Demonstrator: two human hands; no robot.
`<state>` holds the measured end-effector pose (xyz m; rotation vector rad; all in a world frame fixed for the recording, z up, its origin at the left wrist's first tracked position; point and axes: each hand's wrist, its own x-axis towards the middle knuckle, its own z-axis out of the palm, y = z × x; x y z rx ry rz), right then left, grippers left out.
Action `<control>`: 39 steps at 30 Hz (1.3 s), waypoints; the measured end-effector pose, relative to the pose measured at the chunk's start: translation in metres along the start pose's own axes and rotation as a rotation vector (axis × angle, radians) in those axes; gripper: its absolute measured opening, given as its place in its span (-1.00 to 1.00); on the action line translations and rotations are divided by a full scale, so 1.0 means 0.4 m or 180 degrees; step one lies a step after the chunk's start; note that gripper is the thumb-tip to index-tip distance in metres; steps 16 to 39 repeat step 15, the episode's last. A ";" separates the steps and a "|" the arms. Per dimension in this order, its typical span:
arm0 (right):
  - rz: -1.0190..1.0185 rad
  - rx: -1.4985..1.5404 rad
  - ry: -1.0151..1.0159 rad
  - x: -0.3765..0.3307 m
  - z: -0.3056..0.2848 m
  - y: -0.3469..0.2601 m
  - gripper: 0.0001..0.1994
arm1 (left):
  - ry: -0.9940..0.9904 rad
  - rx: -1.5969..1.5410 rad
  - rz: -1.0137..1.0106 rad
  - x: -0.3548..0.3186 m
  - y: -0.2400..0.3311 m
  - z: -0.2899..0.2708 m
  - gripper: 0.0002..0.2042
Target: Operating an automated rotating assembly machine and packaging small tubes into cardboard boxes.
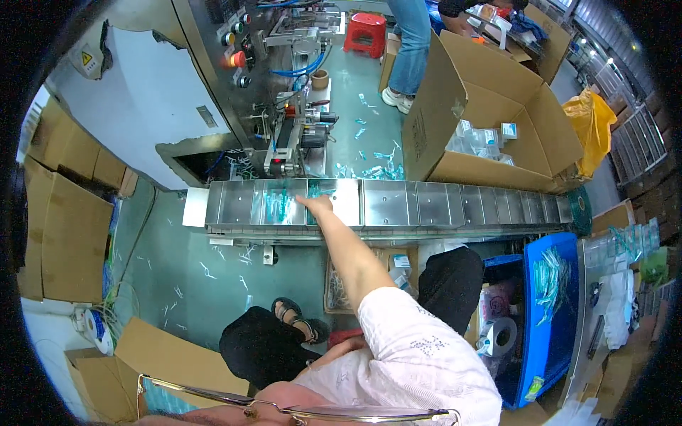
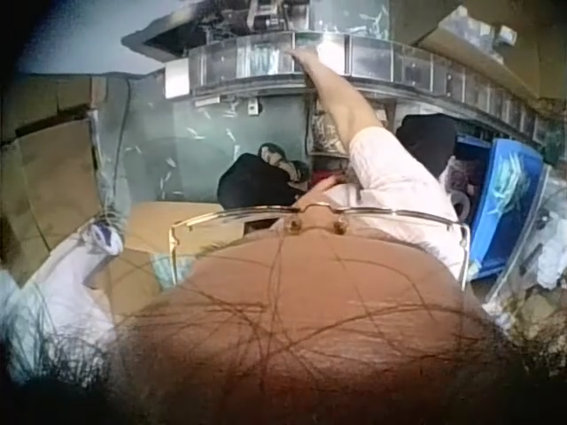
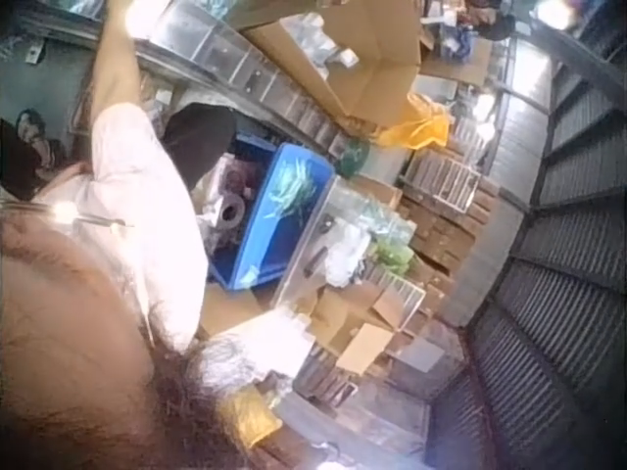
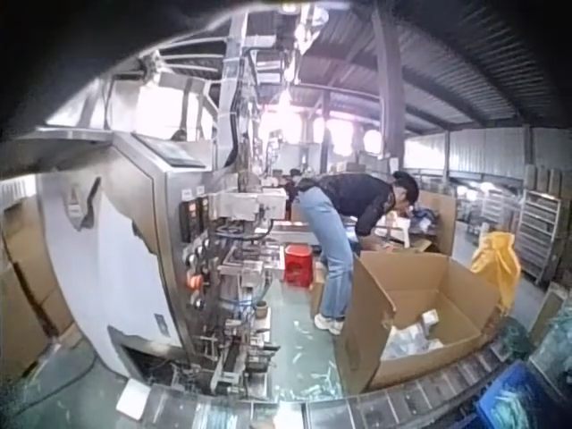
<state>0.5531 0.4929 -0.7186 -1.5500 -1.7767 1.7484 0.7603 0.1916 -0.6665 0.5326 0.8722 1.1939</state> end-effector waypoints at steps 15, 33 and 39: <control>0.0160 0.0349 -0.0093 -0.067 -0.008 -0.046 -0.08 | 0.1782 0.0410 0.0971 -0.029 0.177 -0.008 -0.28; 0.0160 0.0349 -0.0093 -0.067 -0.008 -0.046 -0.08 | 0.1782 0.0410 0.0971 -0.029 0.177 -0.008 -0.28; 0.0160 0.0349 -0.0093 -0.067 -0.008 -0.046 -0.08 | 0.1782 0.0410 0.0971 -0.029 0.177 -0.008 -0.28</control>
